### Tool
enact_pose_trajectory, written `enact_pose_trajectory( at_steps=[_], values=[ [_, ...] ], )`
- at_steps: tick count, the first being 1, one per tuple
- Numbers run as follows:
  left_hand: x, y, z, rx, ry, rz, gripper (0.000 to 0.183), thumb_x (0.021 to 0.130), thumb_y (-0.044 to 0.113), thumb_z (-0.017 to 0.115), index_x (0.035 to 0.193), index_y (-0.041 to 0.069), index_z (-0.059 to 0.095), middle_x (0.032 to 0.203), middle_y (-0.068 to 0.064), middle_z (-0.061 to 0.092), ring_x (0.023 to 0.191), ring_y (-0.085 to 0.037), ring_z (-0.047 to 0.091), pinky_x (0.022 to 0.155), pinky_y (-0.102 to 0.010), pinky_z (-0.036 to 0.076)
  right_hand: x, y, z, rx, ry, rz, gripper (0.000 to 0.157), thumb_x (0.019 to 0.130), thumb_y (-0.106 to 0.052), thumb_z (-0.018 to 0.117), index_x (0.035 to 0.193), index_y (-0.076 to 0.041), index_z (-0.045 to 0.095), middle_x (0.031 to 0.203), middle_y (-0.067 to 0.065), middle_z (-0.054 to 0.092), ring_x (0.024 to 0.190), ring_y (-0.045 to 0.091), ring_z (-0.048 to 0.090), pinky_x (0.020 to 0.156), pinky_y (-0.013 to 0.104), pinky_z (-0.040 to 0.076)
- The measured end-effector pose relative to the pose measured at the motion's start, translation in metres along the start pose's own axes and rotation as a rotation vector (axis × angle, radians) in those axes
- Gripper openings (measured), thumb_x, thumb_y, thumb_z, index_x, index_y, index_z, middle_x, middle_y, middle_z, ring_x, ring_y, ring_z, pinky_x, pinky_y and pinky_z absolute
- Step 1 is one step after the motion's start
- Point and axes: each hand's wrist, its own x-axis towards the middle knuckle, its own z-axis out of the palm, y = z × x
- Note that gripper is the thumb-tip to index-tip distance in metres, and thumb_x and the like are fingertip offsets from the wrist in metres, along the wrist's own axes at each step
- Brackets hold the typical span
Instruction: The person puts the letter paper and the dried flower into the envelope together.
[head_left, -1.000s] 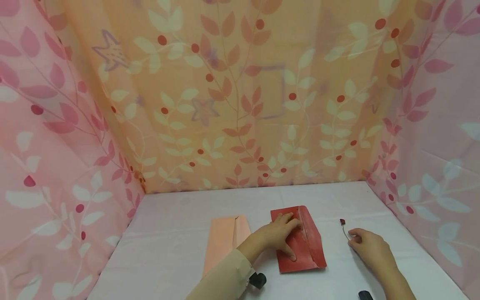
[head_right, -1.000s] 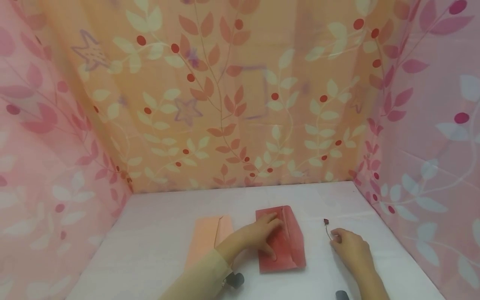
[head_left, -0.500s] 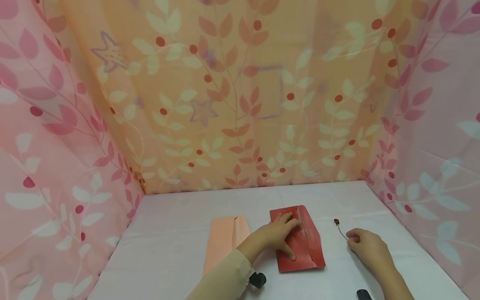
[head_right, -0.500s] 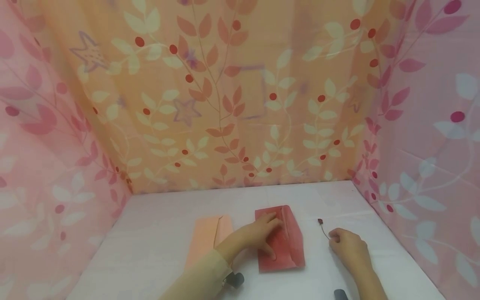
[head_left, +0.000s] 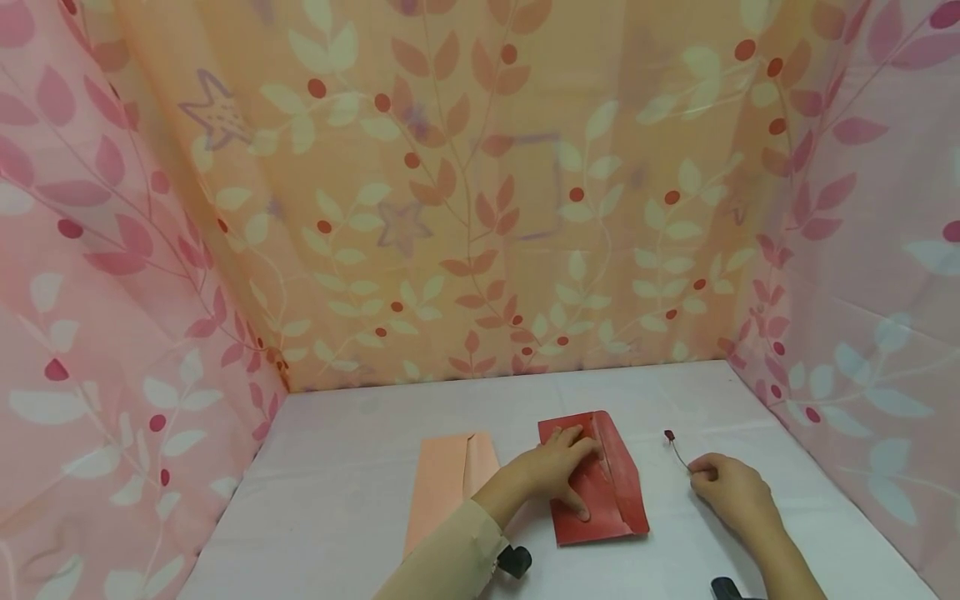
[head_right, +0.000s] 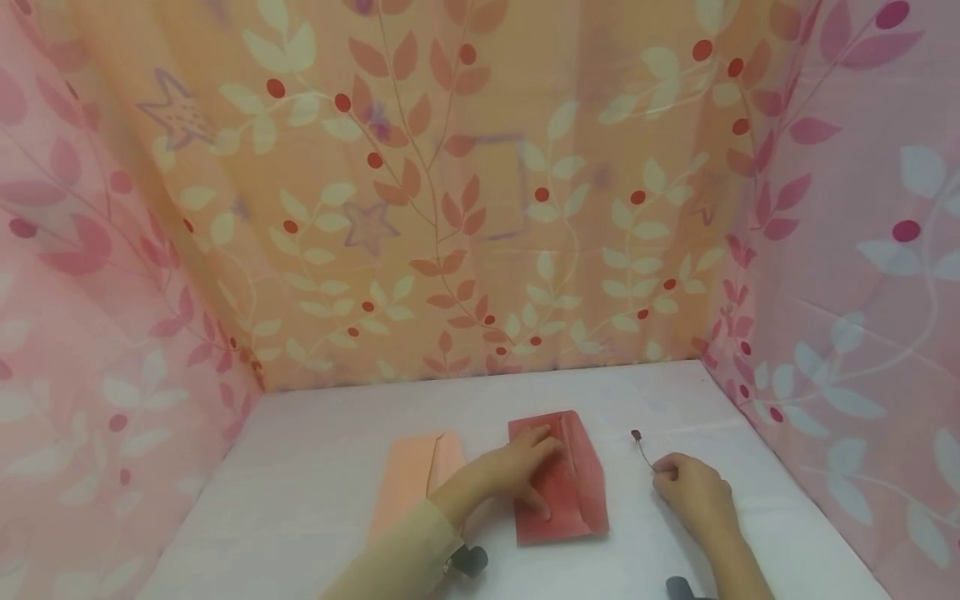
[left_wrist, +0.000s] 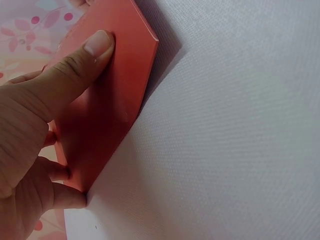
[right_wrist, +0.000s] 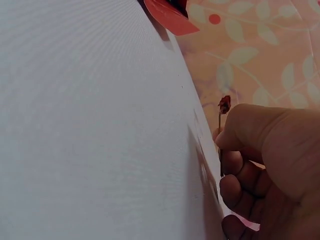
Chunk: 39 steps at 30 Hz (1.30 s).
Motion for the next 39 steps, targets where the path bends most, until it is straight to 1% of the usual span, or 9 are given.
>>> enact_pose_trajectory(
  at_steps=[2,5,9,13,17,20,24,29,39],
  values=[
    [0.000,0.000,0.000,0.004,0.003,0.000,0.093,0.060,0.058,0.082,0.138,0.048,0.032,0.159,0.003,0.018,0.146,-0.033,0.019,0.096,-0.052,0.048,0.000,-0.001,-0.001,0.008,0.020,-0.011,0.015,0.082,-0.022,0.066,0.093,-0.013,0.070,0.078,-0.003,0.064,0.070,0.015,0.053,0.060,0.033,0.037],
    [0.000,-0.001,0.000,0.006,0.004,0.001,0.094,0.060,0.058,0.082,0.138,0.049,0.031,0.159,0.003,0.017,0.146,-0.032,0.019,0.096,-0.053,0.047,-0.001,-0.004,-0.003,0.024,0.039,-0.018,0.013,0.083,-0.022,0.066,0.091,-0.014,0.070,0.082,-0.001,0.065,0.075,0.018,0.058,0.062,0.040,0.038],
    [0.000,0.000,-0.001,0.006,0.006,-0.002,0.093,0.060,0.058,0.083,0.137,0.049,0.032,0.159,0.004,0.017,0.146,-0.033,0.019,0.097,-0.054,0.047,-0.002,-0.007,-0.004,0.044,0.045,-0.014,0.014,0.085,-0.024,0.064,0.093,-0.013,0.070,0.086,0.001,0.067,0.081,0.021,0.062,0.066,0.047,0.038],
    [0.000,0.001,-0.003,0.001,0.004,-0.010,0.092,0.060,0.056,0.084,0.136,0.049,0.033,0.159,0.005,0.018,0.147,-0.032,0.019,0.096,-0.054,0.047,-0.001,-0.010,-0.004,0.060,0.018,0.002,0.018,0.088,-0.027,0.063,0.097,-0.013,0.068,0.083,-0.002,0.067,0.077,0.015,0.059,0.067,0.041,0.036],
    [-0.001,0.002,-0.004,-0.004,0.001,-0.007,0.090,0.060,0.056,0.084,0.135,0.049,0.035,0.159,0.004,0.018,0.147,-0.033,0.019,0.096,-0.055,0.047,-0.001,-0.010,-0.002,0.104,-0.032,0.013,0.020,0.090,-0.027,0.063,0.100,-0.011,0.068,0.082,-0.002,0.066,0.073,0.014,0.056,0.064,0.032,0.039],
    [-0.001,0.001,-0.004,-0.010,0.002,-0.005,0.089,0.060,0.055,0.084,0.134,0.049,0.036,0.159,0.004,0.018,0.147,-0.033,0.019,0.096,-0.055,0.047,0.000,-0.011,0.000,0.132,-0.044,0.007,0.021,0.090,-0.027,0.064,0.101,-0.010,0.067,0.083,-0.001,0.065,0.072,0.014,0.055,0.060,0.028,0.042],
    [-0.001,0.000,-0.004,-0.011,0.002,-0.006,0.090,0.060,0.054,0.084,0.136,0.048,0.035,0.159,0.004,0.018,0.147,-0.033,0.019,0.096,-0.055,0.047,0.001,-0.013,0.001,0.160,-0.043,-0.001,0.021,0.090,-0.027,0.065,0.102,-0.010,0.067,0.084,0.000,0.066,0.072,0.013,0.055,0.058,0.026,0.044],
    [-0.001,0.000,-0.004,-0.009,-0.005,-0.009,0.091,0.061,0.054,0.084,0.136,0.048,0.034,0.159,0.005,0.018,0.146,-0.032,0.019,0.096,-0.054,0.048,-0.001,-0.018,0.002,0.209,-0.065,0.004,0.022,0.090,-0.026,0.065,0.104,-0.010,0.067,0.085,0.001,0.066,0.072,0.013,0.055,0.055,0.025,0.045],
    [-0.001,0.000,-0.002,-0.017,-0.009,-0.020,0.095,0.059,0.056,0.084,0.139,0.048,0.033,0.159,0.005,0.017,0.147,-0.033,0.018,0.094,-0.054,0.048,-0.001,-0.030,0.008,0.265,-0.087,0.004,0.027,0.090,-0.031,0.066,0.106,-0.010,0.068,0.086,0.000,0.068,0.076,0.013,0.058,0.061,0.025,0.047]
  ],
)
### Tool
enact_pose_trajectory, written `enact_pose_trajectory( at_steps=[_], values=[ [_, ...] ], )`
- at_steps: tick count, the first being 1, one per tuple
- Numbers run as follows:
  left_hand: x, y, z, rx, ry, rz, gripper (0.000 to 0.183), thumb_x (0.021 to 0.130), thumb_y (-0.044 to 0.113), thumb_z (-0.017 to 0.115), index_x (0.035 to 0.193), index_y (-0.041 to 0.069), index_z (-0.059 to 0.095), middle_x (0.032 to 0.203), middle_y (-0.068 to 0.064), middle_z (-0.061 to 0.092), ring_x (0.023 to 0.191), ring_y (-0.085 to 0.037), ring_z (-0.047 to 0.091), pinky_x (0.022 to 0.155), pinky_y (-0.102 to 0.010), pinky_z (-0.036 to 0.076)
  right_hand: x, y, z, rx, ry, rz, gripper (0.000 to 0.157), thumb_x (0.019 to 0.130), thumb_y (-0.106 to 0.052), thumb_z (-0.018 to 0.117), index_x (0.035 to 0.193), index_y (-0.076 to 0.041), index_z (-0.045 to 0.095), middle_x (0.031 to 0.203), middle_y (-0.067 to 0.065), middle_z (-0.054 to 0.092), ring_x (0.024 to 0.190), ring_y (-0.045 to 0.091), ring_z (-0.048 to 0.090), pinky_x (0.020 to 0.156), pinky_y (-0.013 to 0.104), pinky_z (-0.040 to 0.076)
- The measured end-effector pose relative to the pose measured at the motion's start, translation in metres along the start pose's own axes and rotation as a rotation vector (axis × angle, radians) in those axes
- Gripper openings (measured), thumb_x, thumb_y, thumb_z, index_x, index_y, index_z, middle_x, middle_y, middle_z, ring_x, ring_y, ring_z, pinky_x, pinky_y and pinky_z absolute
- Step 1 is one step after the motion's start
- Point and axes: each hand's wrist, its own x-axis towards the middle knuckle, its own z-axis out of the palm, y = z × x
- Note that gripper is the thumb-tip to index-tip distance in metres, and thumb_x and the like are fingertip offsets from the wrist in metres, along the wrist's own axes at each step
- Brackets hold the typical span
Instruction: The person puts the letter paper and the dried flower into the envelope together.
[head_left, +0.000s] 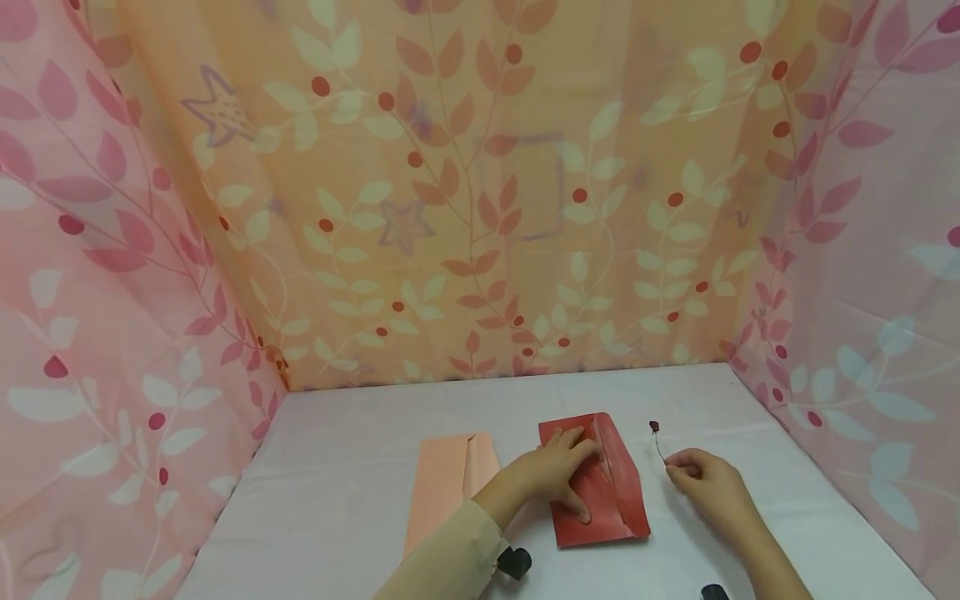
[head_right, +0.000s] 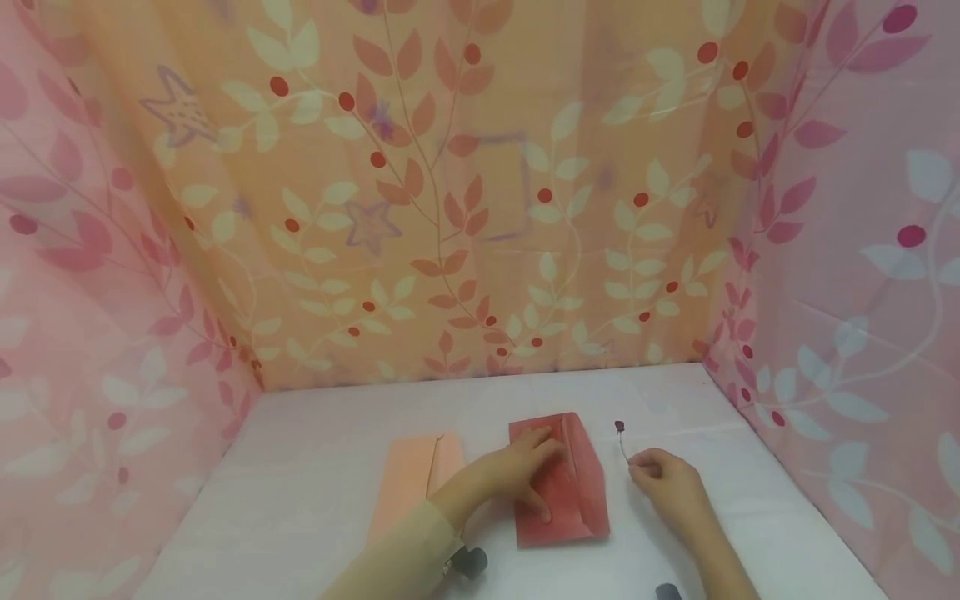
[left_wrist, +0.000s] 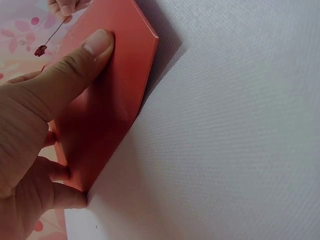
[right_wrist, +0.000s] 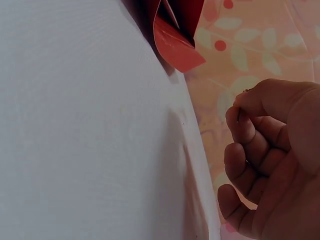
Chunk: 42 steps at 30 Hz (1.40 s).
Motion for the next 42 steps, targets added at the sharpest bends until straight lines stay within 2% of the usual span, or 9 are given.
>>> enact_pose_trajectory(
  at_steps=[14,22,29,42],
  values=[
    [0.001,-0.003,0.003,0.005,0.016,0.015,0.092,0.059,0.058,0.082,0.137,0.049,0.033,0.159,0.007,0.017,0.146,-0.031,0.020,0.096,-0.053,0.048,-0.001,-0.020,0.021,0.083,-0.079,0.032,0.022,0.088,-0.028,0.068,0.102,-0.011,0.068,0.083,0.001,0.067,0.075,0.016,0.057,0.060,0.027,0.048],
    [0.000,-0.003,0.002,0.019,0.027,0.023,0.092,0.059,0.060,0.082,0.136,0.049,0.033,0.158,0.005,0.019,0.145,-0.032,0.022,0.098,-0.053,0.046,-0.007,-0.035,0.026,0.126,-0.108,0.027,0.020,0.087,-0.022,0.068,0.101,-0.008,0.068,0.082,0.002,0.067,0.075,0.015,0.057,0.062,0.027,0.048],
    [0.000,-0.003,0.002,0.031,0.025,0.016,0.095,0.058,0.062,0.081,0.138,0.049,0.031,0.159,0.006,0.018,0.146,-0.032,0.022,0.098,-0.053,0.046,-0.002,-0.035,0.038,0.145,-0.119,0.027,0.016,0.085,-0.018,0.068,0.098,-0.009,0.069,0.081,0.001,0.068,0.075,0.014,0.059,0.061,0.027,0.048],
    [0.000,-0.003,0.001,0.016,0.030,0.024,0.086,0.058,0.061,0.081,0.129,0.051,0.035,0.158,0.004,0.019,0.145,-0.033,0.023,0.096,-0.052,0.048,-0.002,-0.035,0.050,0.211,-0.134,-0.008,0.014,0.084,-0.019,0.072,0.096,-0.011,0.071,0.081,-0.001,0.070,0.075,0.010,0.063,0.064,0.023,0.051]
  ],
)
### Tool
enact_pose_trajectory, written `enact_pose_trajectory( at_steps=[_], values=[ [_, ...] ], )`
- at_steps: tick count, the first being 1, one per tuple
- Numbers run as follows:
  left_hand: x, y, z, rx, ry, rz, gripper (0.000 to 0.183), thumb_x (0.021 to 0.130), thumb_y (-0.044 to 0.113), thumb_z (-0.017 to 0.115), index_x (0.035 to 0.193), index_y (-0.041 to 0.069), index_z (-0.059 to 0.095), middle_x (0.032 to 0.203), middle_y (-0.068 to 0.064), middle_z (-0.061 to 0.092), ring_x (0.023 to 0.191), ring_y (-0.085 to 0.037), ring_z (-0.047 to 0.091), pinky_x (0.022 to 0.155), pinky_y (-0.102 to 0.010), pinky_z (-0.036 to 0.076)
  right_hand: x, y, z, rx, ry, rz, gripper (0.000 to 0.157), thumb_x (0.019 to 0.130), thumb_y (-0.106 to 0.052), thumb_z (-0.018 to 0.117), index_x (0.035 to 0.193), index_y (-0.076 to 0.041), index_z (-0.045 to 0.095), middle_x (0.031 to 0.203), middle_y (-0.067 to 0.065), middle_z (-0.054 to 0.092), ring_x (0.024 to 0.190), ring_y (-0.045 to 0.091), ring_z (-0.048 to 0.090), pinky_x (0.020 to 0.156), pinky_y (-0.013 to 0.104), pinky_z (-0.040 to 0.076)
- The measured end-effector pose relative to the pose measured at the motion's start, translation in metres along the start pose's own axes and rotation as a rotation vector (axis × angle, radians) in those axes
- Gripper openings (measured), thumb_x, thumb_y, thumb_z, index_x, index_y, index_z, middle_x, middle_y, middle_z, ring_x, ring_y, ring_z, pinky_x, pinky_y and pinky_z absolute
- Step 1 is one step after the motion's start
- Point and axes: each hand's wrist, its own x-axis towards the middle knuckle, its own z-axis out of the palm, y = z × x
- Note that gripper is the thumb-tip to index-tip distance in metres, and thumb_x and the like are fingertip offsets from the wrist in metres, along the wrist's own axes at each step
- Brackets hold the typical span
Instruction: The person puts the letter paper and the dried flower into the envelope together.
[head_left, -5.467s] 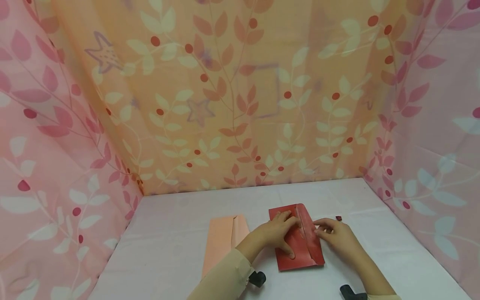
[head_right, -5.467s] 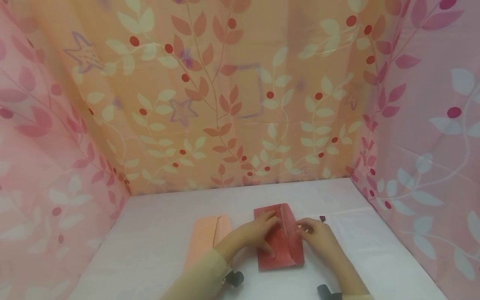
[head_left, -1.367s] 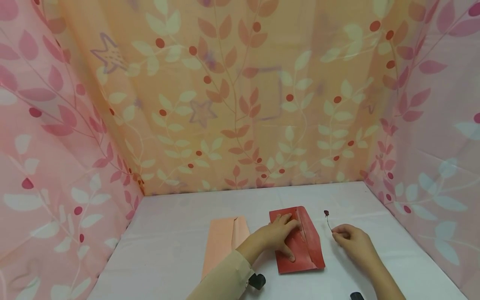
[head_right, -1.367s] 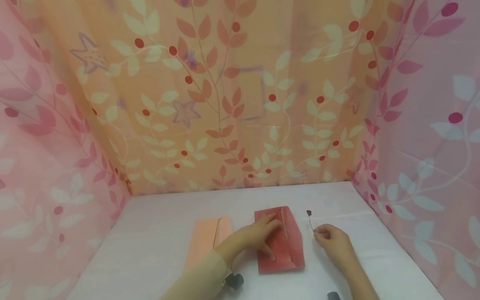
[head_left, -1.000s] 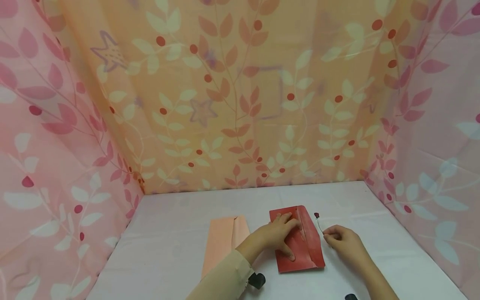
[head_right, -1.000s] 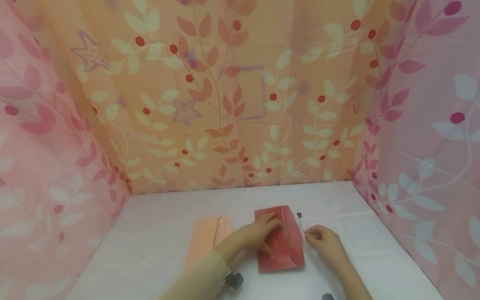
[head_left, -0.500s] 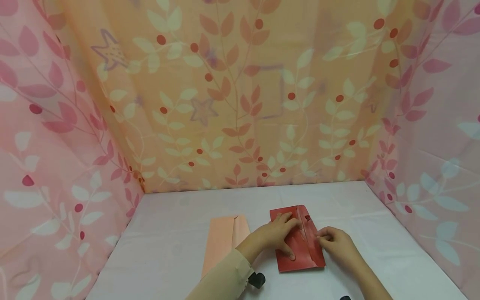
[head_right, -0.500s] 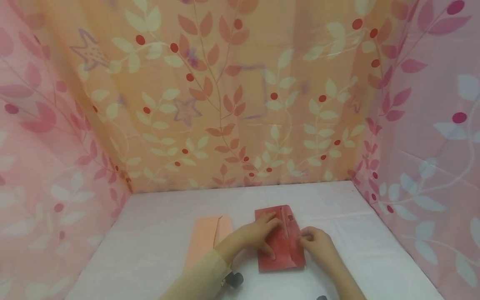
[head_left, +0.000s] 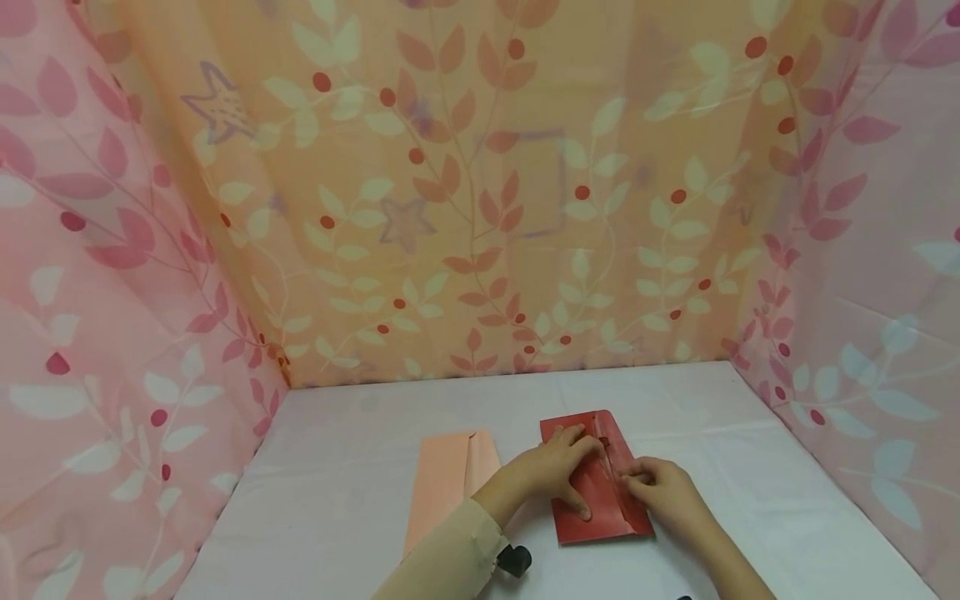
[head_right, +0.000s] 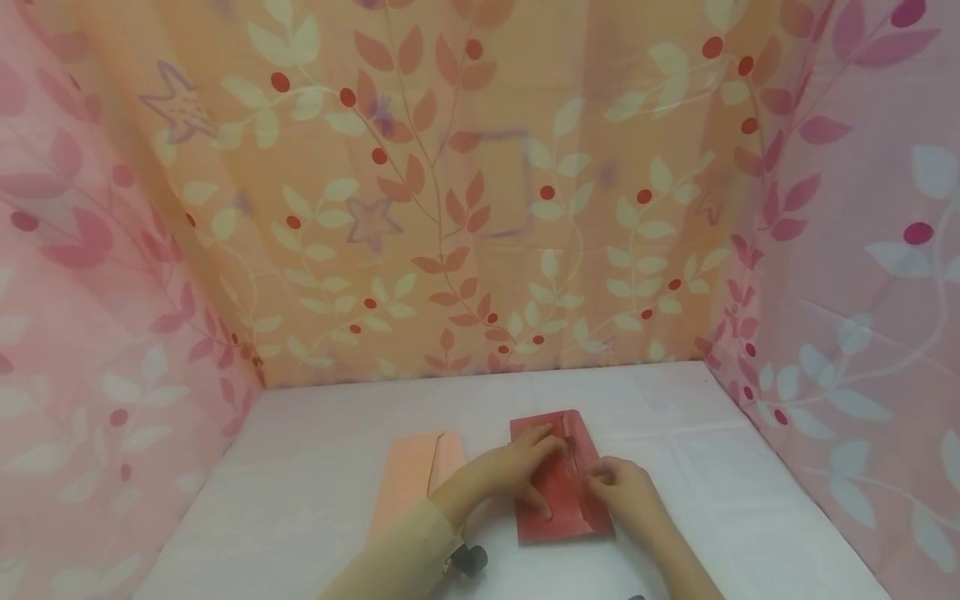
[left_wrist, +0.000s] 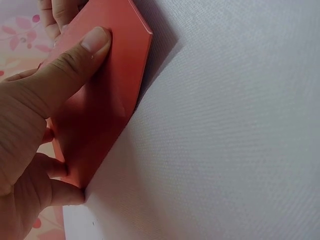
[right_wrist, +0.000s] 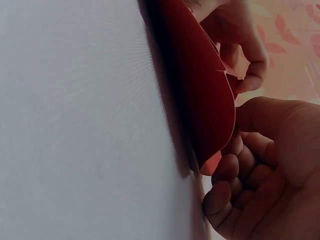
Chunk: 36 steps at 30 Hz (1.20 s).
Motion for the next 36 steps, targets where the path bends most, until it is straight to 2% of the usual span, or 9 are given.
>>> enact_pose_trajectory(
  at_steps=[7,14,24,36],
  values=[
    [-0.002,0.001,0.000,0.017,0.000,0.003,0.092,0.057,0.062,0.081,0.135,0.048,0.033,0.159,0.003,0.018,0.146,-0.031,0.023,0.098,-0.051,0.047,0.000,-0.002,0.004,-0.002,-0.012,-0.047,0.019,0.084,-0.028,0.074,0.097,-0.015,0.071,0.086,-0.004,0.071,0.081,0.010,0.065,0.067,0.021,0.052],
    [-0.004,0.003,-0.002,0.026,-0.001,0.005,0.095,0.057,0.061,0.081,0.137,0.046,0.033,0.159,0.002,0.018,0.145,-0.034,0.024,0.100,-0.052,0.045,0.000,-0.001,0.008,0.001,-0.012,-0.058,0.021,0.081,-0.035,0.076,0.095,-0.019,0.072,0.088,-0.006,0.071,0.083,0.009,0.065,0.069,0.022,0.052],
    [-0.002,0.003,-0.002,0.031,-0.001,0.002,0.091,0.057,0.062,0.081,0.135,0.048,0.034,0.159,0.003,0.019,0.145,-0.034,0.024,0.098,-0.051,0.047,0.002,0.004,0.010,-0.058,-0.027,-0.121,0.026,0.078,-0.043,0.076,0.094,-0.024,0.074,0.089,-0.009,0.073,0.083,0.006,0.065,0.072,0.021,0.051],
    [0.000,0.003,-0.002,0.038,-0.013,-0.010,0.094,0.057,0.061,0.082,0.136,0.049,0.034,0.158,0.003,0.020,0.145,-0.032,0.025,0.098,-0.053,0.046,-0.001,0.000,0.012,-0.107,-0.044,-0.164,0.026,0.078,-0.042,0.077,0.096,-0.024,0.075,0.097,-0.008,0.073,0.092,0.006,0.064,0.078,0.025,0.051]
  ],
)
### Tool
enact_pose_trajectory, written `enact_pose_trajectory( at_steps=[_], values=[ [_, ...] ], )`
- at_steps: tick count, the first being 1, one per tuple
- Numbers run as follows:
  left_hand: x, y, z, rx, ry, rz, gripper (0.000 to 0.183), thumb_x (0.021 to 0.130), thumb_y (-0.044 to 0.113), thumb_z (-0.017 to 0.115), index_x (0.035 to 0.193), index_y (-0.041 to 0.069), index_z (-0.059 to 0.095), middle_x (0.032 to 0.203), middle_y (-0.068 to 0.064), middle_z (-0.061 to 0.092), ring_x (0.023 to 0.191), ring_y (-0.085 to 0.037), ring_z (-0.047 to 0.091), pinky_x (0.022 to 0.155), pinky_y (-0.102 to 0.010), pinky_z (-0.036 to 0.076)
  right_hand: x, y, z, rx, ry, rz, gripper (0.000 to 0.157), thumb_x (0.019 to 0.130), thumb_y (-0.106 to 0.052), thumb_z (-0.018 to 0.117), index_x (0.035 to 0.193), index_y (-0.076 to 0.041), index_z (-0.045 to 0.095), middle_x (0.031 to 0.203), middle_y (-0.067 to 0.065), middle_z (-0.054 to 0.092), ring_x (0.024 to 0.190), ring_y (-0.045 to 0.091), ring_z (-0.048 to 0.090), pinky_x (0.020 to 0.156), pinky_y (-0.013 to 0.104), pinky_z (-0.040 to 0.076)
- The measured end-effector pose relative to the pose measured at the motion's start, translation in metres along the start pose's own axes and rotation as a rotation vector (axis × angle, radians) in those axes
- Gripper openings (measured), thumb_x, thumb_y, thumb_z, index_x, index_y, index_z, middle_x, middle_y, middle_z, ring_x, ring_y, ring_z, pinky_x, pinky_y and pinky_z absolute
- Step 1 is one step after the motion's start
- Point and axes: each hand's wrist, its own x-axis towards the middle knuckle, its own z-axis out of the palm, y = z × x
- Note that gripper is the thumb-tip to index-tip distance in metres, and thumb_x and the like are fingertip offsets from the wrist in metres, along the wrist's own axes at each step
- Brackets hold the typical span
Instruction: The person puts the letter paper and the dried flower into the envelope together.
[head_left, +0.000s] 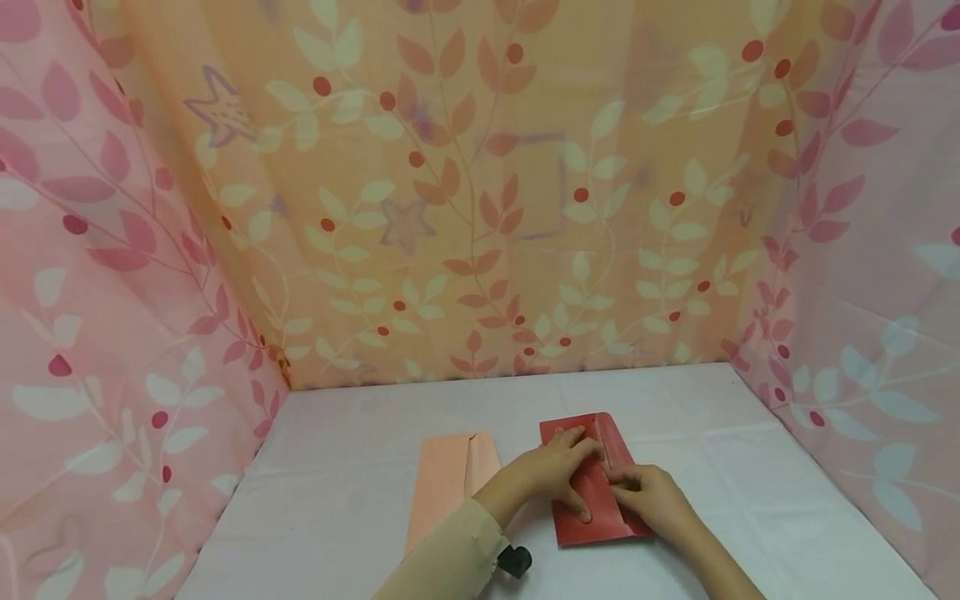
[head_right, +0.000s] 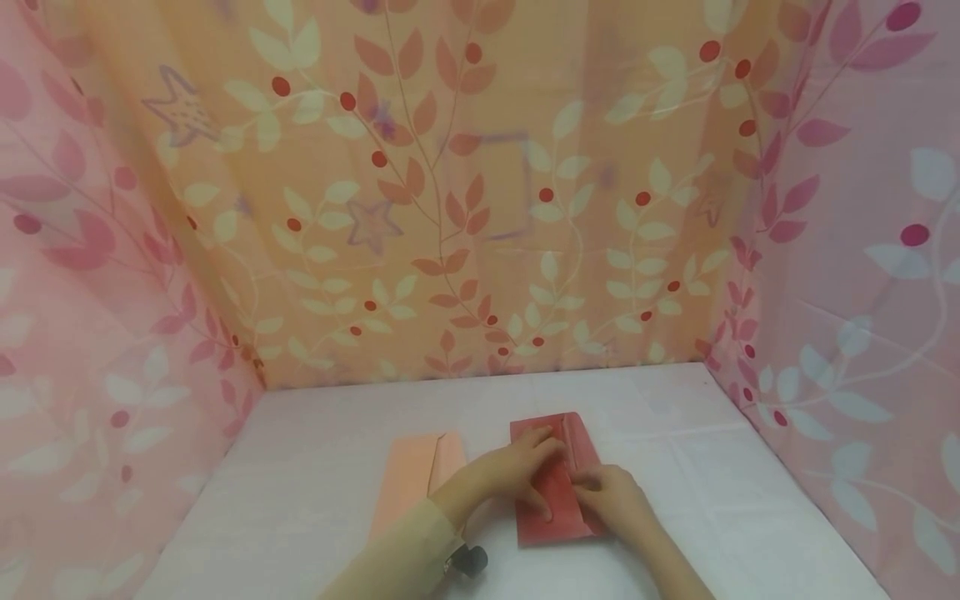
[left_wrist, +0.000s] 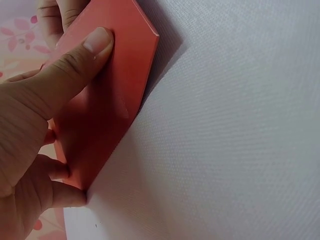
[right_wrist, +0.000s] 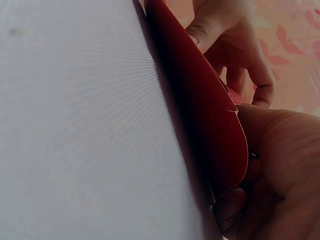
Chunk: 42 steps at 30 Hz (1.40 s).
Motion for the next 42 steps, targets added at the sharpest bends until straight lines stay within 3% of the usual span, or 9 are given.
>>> enact_pose_trajectory(
  at_steps=[12,20,31,42],
  values=[
    [0.0030,-0.0027,0.0045,-0.006,0.008,0.003,0.095,0.056,0.063,0.081,0.137,0.049,0.033,0.158,0.003,0.020,0.145,-0.033,0.024,0.095,-0.053,0.048,0.0002,0.0002,-0.0012,-0.016,-0.009,-0.031,0.026,0.079,-0.042,0.075,0.097,-0.023,0.075,0.098,-0.008,0.072,0.095,0.008,0.063,0.079,0.025,0.051],
    [0.0046,-0.0041,0.0051,0.010,0.015,0.011,0.093,0.056,0.063,0.081,0.135,0.049,0.034,0.158,0.002,0.021,0.145,-0.033,0.025,0.096,-0.052,0.048,0.0020,0.0031,-0.0005,-0.030,-0.035,-0.043,0.025,0.078,-0.042,0.076,0.096,-0.024,0.075,0.085,-0.013,0.071,0.080,0.002,0.059,0.072,0.023,0.049],
    [0.0054,-0.0023,0.0049,0.030,0.013,0.015,0.088,0.055,0.062,0.083,0.130,0.048,0.038,0.157,0.003,0.022,0.144,-0.034,0.026,0.099,-0.053,0.045,0.0044,0.0062,0.0055,-0.116,0.047,0.031,0.022,0.069,-0.049,0.079,0.086,-0.036,0.075,0.088,-0.017,0.070,0.087,0.004,0.060,0.079,0.032,0.048],
    [0.0038,0.0003,0.0015,0.024,-0.002,0.011,0.090,0.055,0.062,0.082,0.132,0.047,0.038,0.157,0.001,0.022,0.144,-0.037,0.025,0.097,-0.054,0.046,0.0020,0.0067,0.0044,-0.168,0.029,-0.021,0.008,0.075,-0.051,0.074,0.081,-0.047,0.071,0.087,-0.022,0.067,0.086,0.001,0.059,0.079,0.032,0.048]
  ],
)
